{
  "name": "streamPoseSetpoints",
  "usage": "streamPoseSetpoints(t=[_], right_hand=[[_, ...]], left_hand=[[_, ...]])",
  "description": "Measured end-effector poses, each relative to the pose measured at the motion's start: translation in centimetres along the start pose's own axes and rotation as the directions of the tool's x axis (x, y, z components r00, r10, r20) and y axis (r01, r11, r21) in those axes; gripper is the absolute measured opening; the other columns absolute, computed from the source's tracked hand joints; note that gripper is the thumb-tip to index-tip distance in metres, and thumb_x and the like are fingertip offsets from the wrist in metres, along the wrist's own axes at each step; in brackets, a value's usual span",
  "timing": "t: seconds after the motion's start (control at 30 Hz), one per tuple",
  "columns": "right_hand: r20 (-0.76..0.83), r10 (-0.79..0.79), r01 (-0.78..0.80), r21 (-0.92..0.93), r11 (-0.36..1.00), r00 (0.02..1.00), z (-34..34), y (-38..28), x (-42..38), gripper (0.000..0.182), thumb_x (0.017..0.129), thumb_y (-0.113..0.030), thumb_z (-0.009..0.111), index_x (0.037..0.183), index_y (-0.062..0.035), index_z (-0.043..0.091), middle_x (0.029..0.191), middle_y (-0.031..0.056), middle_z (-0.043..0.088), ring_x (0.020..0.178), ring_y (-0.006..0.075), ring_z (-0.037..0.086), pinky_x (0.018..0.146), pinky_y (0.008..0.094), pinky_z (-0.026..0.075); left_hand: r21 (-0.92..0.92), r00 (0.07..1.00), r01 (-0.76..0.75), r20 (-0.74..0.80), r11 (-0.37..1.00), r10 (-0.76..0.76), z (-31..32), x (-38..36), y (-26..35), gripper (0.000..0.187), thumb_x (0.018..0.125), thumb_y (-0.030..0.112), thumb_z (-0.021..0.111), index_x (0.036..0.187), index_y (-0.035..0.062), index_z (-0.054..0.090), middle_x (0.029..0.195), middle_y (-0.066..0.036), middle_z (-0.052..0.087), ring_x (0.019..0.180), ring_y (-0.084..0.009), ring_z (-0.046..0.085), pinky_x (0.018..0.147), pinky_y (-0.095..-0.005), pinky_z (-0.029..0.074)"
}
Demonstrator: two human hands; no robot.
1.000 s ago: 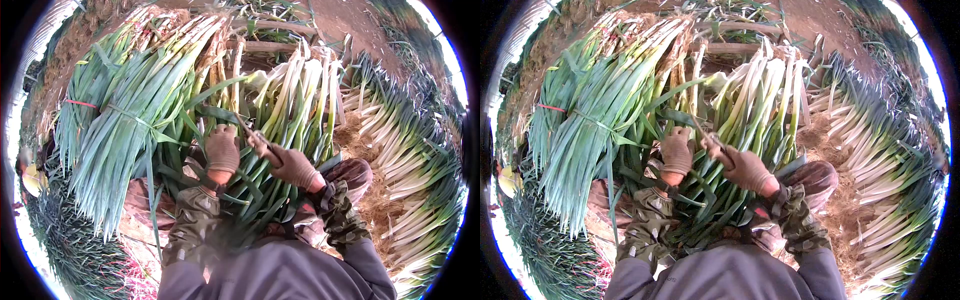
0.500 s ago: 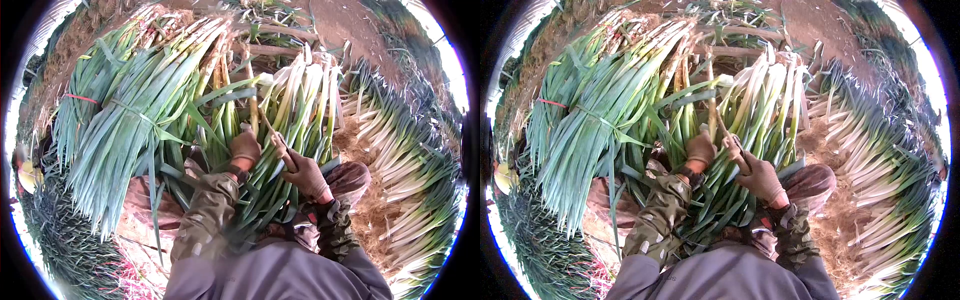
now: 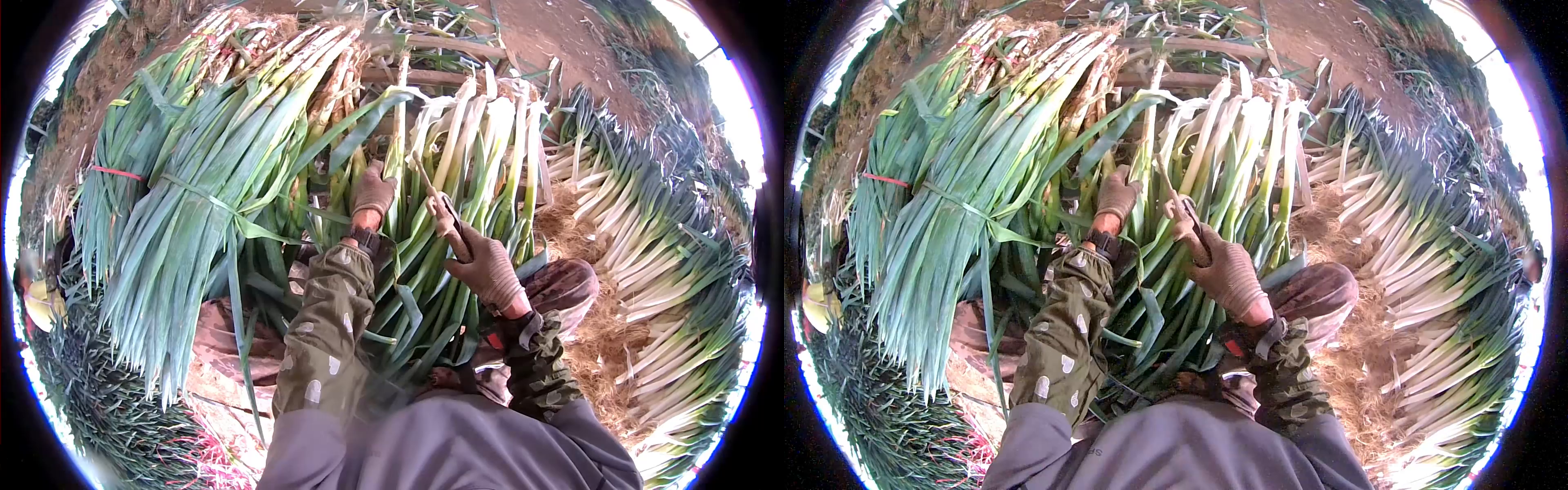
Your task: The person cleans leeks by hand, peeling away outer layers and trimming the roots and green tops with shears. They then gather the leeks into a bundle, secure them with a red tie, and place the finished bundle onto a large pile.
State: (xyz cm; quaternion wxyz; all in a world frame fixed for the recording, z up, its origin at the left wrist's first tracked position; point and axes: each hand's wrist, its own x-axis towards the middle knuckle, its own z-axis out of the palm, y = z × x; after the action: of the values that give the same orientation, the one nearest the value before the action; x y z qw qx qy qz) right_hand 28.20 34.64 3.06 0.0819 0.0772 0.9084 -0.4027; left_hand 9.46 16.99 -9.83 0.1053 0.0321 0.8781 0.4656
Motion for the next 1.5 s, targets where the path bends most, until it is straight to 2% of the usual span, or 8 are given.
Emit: streamPoseSetpoints(t=[0.03,0.13,0.23,0.27,0.77,0.9,1.03,1.5], right_hand=[[0.0,0.005,-0.005,-0.038,0.999,1.0,0.1,0.0,-0.2,0.052,0.079,-0.025,0.072,0.125,-0.0081,0.056,0.084,0.0267,0.065,0.083,0.0463,0.065,0.072,0.0499,0.052],[0.094,0.022,-0.011,-0.12,0.993,0.995,0.6,0.6,-1.0,0.049,0.079,-0.025,0.071,0.122,-0.0086,0.054,0.082,0.0267,0.065,0.082,0.0467,0.065,0.072,0.0517,0.052],[0.106,0.019,-0.004,-0.143,0.99,0.994,1.4,0.6,-2.2,0.048,0.08,-0.025,0.07,0.121,-0.0089,0.051,0.08,0.0268,0.064,0.081,0.0473,0.064,0.072,0.0535,0.052],[0.138,0.006,0.016,-0.152,0.988,0.99,1.7,0.6,-2.3,0.048,0.08,-0.023,0.069,0.122,-0.009,0.05,0.079,0.0265,0.064,0.08,0.0479,0.064,0.071,0.0552,0.051],[-0.064,-0.049,0.033,-0.239,0.97,0.997,2.9,1.1,4.8,0.028,0.091,-0.026,0.058,0.109,-0.0056,0.051,0.074,0.0278,0.064,0.075,0.0503,0.063,0.069,0.0581,0.049],[-0.091,-0.054,0.028,-0.267,0.963,0.994,2.5,0.6,7.6,0.028,0.094,-0.03,0.055,0.105,-0.0041,0.054,0.075,0.0279,0.064,0.076,0.0507,0.063,0.069,0.058,0.049],[-0.06,0.024,-0.04,-0.278,0.96,0.998,2.1,0.5,10.2,0.04,0.079,-0.026,0.067,0.112,-0.0058,0.056,0.087,0.0268,0.067,0.088,0.0483,0.064,0.078,0.0543,0.05],[-0.098,0.03,-0.057,-0.284,0.957,0.995,1.6,-0.4,19.1,0.042,0.096,-0.041,0.053,0.102,-0.0002,0.063,0.095,0.0277,0.068,0.094,0.0458,0.065,0.082,0.0516,0.051]], left_hand=[[0.004,1.0,-0.011,-0.008,1.0,0.011,-0.1,-0.3,0.2,0.034,0.082,0.022,0.069,0.11,0.0035,0.066,0.097,-0.026,0.069,0.096,-0.042,0.067,0.083,-0.0468,0.051],[-0.105,0.999,0.045,0.019,0.993,-0.043,-0.2,-0.3,-1.0,0.031,0.085,0.025,0.07,0.107,0.0041,0.066,0.098,-0.026,0.069,0.096,-0.0436,0.066,0.083,-0.0478,0.051],[0.111,0.997,0.074,-0.023,0.991,-0.072,0.0,-0.3,-1.4,0.032,0.086,0.028,0.071,0.104,0.0023,0.065,0.098,-0.027,0.068,0.096,-0.0454,0.065,0.083,-0.0486,0.051],[0.01,0.994,0.096,-0.063,0.995,-0.095,0.2,-0.2,-1.6,0.032,0.087,0.028,0.07,0.099,-0.0004,0.064,0.097,-0.029,0.067,0.096,-0.0475,0.064,0.082,-0.0496,0.05],[-0.024,0.98,0.138,-0.141,0.99,-0.14,1.4,0.3,-2.9,0.034,0.089,0.03,0.066,0.087,-0.0041,0.064,0.089,-0.033,0.064,0.09,-0.0508,0.063,0.076,-0.0531,0.049],[0.021,0.982,0.11,-0.159,0.994,-0.105,1.1,0.0,-2.4,0.033,0.089,0.028,0.064,0.088,-0.0051,0.064,0.088,-0.034,0.063,0.091,-0.051,0.063,0.076,-0.0535,0.049],[-0.011,0.983,0.097,-0.159,0.995,-0.097,1.2,0.0,-2.6,0.032,0.088,0.025,0.063,0.091,-0.0063,0.065,0.09,-0.034,0.064,0.093,-0.0511,0.062,0.078,-0.0531,0.049],[-0.081,0.989,0.107,-0.094,0.991,-0.114,1.8,0.3,-3.5,0.033,0.09,0.021,0.06,0.107,-0.0066,0.065,0.092,-0.029,0.068,0.087,-0.0451,0.065,0.077,-0.0439,0.049]])
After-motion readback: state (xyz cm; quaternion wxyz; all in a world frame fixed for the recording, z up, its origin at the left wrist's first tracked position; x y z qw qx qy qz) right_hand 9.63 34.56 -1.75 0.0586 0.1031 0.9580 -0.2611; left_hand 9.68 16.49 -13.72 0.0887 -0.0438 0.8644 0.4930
